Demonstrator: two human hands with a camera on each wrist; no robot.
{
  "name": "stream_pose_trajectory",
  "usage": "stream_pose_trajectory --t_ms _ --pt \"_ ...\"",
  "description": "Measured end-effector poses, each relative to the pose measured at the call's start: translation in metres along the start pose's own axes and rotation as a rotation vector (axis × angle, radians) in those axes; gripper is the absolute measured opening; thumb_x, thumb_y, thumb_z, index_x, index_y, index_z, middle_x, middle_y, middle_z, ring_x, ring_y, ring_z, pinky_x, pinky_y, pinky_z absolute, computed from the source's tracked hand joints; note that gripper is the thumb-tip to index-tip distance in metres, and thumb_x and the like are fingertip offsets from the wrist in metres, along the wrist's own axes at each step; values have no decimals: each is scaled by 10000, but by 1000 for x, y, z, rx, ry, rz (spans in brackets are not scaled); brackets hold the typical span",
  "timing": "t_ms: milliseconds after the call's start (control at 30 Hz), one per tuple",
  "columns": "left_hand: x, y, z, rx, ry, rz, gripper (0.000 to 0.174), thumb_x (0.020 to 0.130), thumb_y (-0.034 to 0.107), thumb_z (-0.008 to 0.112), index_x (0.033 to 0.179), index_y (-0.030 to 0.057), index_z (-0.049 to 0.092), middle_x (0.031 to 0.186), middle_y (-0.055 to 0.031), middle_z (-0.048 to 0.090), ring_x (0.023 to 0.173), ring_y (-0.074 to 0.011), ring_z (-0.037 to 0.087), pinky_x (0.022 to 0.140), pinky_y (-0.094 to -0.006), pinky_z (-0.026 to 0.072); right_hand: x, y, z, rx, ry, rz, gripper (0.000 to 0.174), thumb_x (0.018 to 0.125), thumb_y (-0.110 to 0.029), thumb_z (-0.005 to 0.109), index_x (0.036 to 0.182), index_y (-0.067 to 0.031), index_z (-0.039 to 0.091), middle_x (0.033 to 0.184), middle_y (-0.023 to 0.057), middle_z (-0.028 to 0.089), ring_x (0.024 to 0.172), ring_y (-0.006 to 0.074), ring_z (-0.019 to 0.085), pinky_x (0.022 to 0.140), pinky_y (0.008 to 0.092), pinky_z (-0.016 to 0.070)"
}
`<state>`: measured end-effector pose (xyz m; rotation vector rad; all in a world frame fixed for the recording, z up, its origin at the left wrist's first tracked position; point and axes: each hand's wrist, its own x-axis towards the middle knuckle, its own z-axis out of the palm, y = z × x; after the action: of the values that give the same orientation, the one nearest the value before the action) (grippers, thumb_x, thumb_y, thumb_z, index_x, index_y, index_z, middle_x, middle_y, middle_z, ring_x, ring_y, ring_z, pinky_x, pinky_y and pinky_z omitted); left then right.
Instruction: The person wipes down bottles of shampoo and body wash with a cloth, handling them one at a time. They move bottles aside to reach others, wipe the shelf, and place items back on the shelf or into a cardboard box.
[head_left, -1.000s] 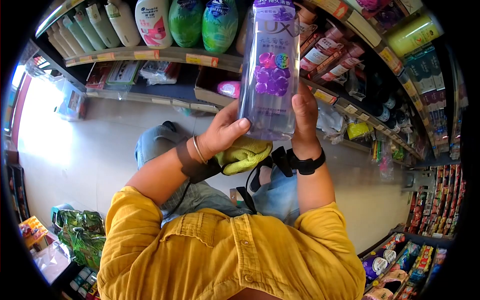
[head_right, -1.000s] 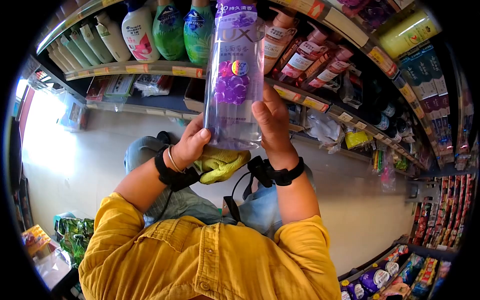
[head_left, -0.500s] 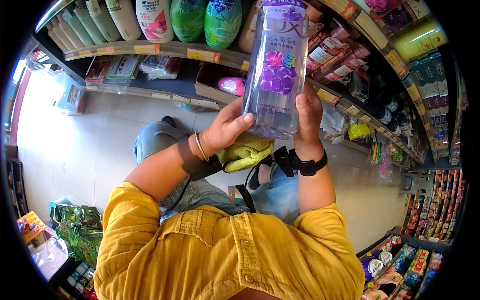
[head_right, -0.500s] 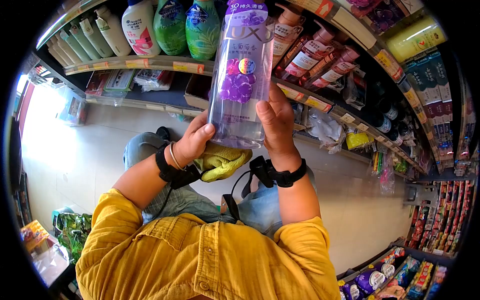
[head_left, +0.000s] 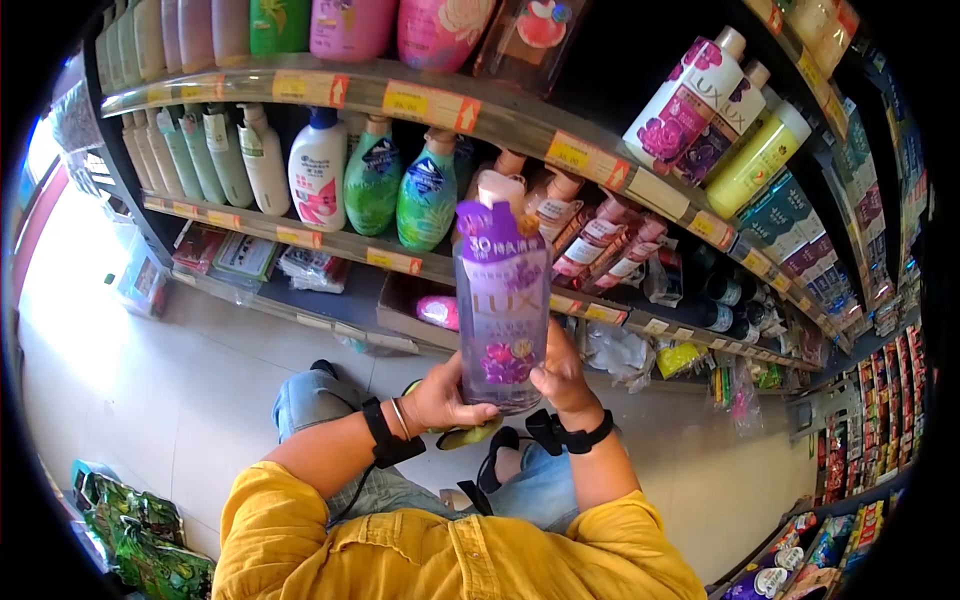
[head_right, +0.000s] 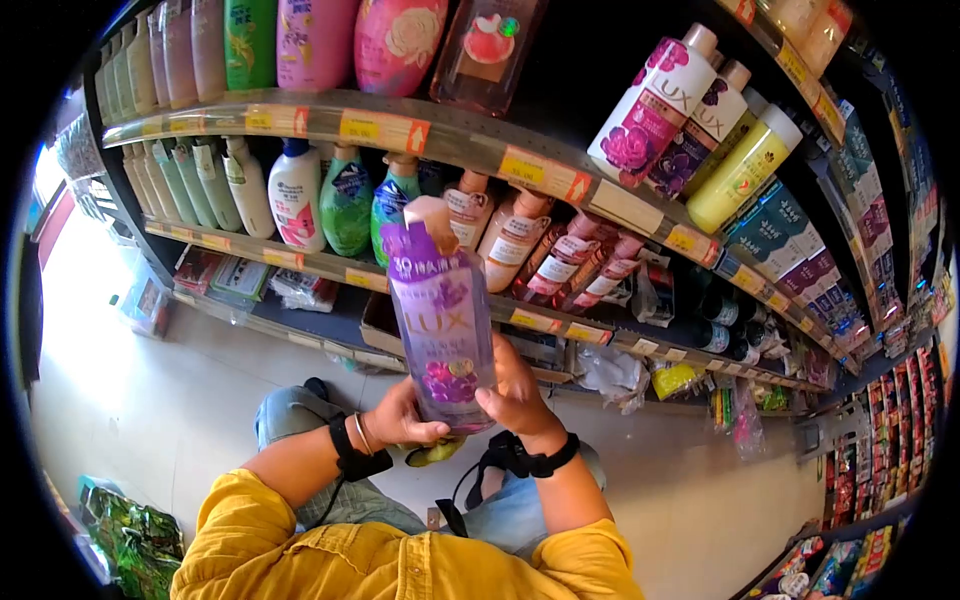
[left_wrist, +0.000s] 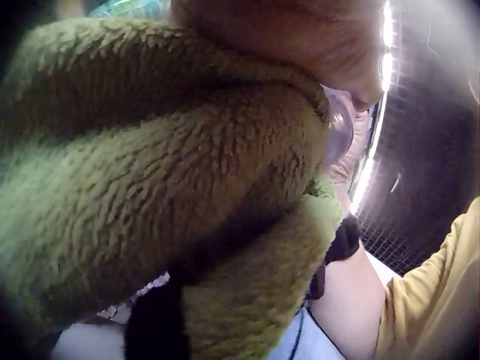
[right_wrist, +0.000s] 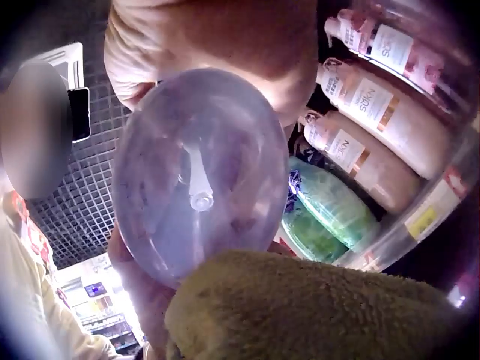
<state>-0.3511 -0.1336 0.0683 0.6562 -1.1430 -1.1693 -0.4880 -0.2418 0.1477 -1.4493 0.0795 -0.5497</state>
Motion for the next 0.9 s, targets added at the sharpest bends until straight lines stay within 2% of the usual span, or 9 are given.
stream_pose_trajectory --t_ms 133,200,367,467,500,600,667,767,900 --pt "-4 7 -9 273 78 105 682 693 196 728 1223 10 341 1068 -102 550 965 -142 521 838 -290 421 4 -11 17 -168 -40 -3 732 748 -167 590 1330 17 186 1256 109 388 1153 183 378 976 324 282" --pt "-5 15 -15 461 148 104 662 667 235 745 1179 14 388 985 -116 590 886 -153 568 774 -285 452 5 -11 25 -430 84 -99 797 733 -225 649 1328 21 179 1246 123 399 1146 190 386 967 328 294" --pt "-2 20 -17 425 251 202 674 641 348 743 1125 4 424 934 -128 614 858 -184 605 723 -298 470 6 -1 60 -824 342 -216 1135 568 -471 766 1321 44 90 1263 243 301 1152 341 372 949 392 316" --pt "-10 30 -18 769 334 131 655 596 342 760 1067 12 446 826 -205 590 759 -348 598 626 -354 477 18 -1 74 -903 436 -245 1168 539 -470 780 1320 43 79 1260 239 311 1150 344 373 948 395 317" --pt "-10 33 -18 864 347 239 635 584 321 763 1045 17 450 782 -210 575 719 -375 576 587 -378 469 22 -2 76 -893 449 -242 1123 547 -378 801 1315 36 94 1238 226 336 1136 328 388 944 394 322" --pt "-14 45 -20 827 344 227 655 570 320 773 1054 23 446 782 -209 573 716 -381 570 587 -387 467 34 -7 84 -811 449 -323 1021 570 -241 783 1303 30 126 1214 201 358 1117 301 402 940 386 327" --pt "-14 43 -25 880 303 339 649 596 289 774 1084 25 437 775 -175 582 678 -326 589 579 -351 469 43 -21 88 -822 463 -385 945 578 -155 744 1298 11 154 1192 173 372 1106 271 405 935 374 334" --pt "-13 40 -33 457 206 353 532 720 180 710 1144 34 423 741 -52 562 656 -103 538 580 -226 436 52 -34 73 -671 467 -258 934 589 -174 747 1313 -27 175 1180 142 382 1080 232 426 891 370 382" --pt "-11 34 -47 214 407 168 382 782 133 648 1089 25 449 721 -8 544 648 -61 502 581 -201 416 75 -84 52 -541 458 -266 845 634 -248 729 1293 -50 238 1099 115 456 1012 196 476 819 335 448"
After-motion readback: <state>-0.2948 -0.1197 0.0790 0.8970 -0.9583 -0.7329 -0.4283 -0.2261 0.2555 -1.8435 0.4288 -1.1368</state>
